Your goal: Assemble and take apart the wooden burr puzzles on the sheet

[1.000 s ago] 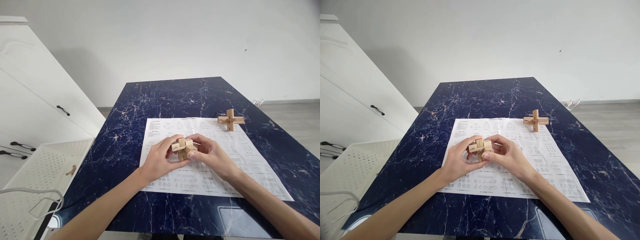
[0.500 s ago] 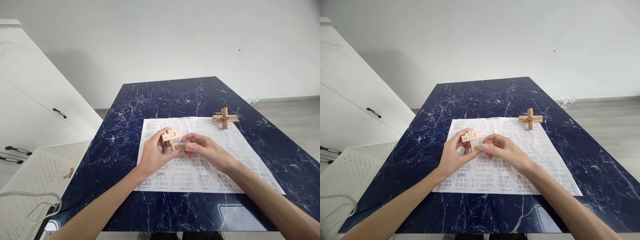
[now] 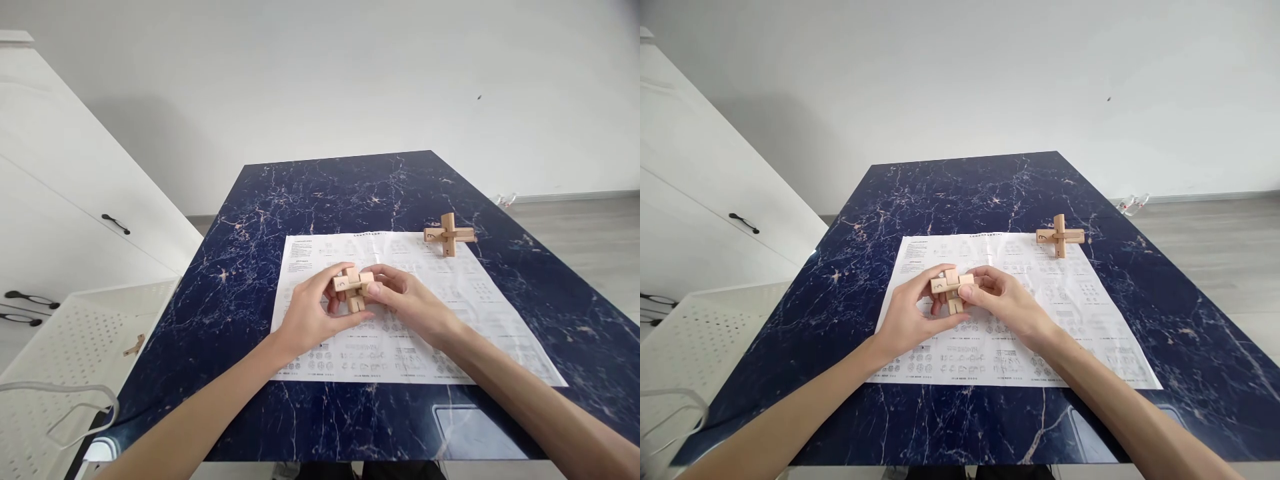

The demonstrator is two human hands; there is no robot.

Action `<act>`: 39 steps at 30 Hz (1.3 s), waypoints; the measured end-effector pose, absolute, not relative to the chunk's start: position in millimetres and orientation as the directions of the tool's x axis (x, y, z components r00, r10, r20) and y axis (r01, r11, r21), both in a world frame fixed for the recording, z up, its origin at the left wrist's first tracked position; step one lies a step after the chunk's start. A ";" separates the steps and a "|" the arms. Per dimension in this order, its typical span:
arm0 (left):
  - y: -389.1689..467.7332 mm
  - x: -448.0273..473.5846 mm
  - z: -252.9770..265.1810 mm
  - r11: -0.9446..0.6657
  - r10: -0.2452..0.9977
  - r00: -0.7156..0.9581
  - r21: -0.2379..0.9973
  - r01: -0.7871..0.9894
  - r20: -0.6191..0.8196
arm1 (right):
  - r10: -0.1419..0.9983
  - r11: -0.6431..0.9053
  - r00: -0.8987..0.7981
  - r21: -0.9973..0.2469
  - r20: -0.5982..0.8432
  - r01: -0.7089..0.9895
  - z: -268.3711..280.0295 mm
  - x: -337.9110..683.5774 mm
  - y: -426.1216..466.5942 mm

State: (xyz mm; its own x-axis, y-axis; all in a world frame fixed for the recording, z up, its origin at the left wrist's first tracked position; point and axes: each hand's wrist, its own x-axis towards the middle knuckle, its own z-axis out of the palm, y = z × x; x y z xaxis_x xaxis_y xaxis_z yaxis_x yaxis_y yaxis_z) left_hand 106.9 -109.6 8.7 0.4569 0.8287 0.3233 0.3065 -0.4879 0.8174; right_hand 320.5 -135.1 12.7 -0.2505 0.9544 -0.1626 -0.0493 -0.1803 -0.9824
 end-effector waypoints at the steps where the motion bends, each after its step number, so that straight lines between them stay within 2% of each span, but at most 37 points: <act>1: -109.5 106.5 7.4 -0.506 0.821 0.462 0.801 0.321 0.334 | 0.958 -0.176 -0.236 -0.984 -0.164 -0.032 13.7 320.2 -135.5; 11: -112.5 104.3 4.6 -0.554 0.796 0.483 0.762 0.337 0.365 | 0.975 -0.056 -0.214 -0.998 -0.063 0.039 12.4 318.4 -139.2; 19: -110.1 99.2 1.5 -0.620 0.739 0.541 0.720 0.312 0.401 | 0.953 -0.092 -0.285 -0.994 -0.104 0.057 16.9 325.0 -137.5; 24: -110.4 98.9 2.9 -0.608 0.731 0.573 0.736 0.299 0.371 | 0.932 -0.131 -0.333 -0.990 -0.140 0.050 16.3 330.4 -137.9; 32: -111.6 106.5 10.0 -0.498 0.806 0.485 0.832 0.244 0.340 | 0.917 -0.078 -0.396 -0.996 -0.052 -0.050 10.5 331.8 -134.4; 39: -111.4 100.5 6.5 -0.567 0.766 0.515 0.782 0.261 0.384 | 0.920 -0.049 -0.391 -0.999 -0.044 -0.002 11.4 337.6 -135.1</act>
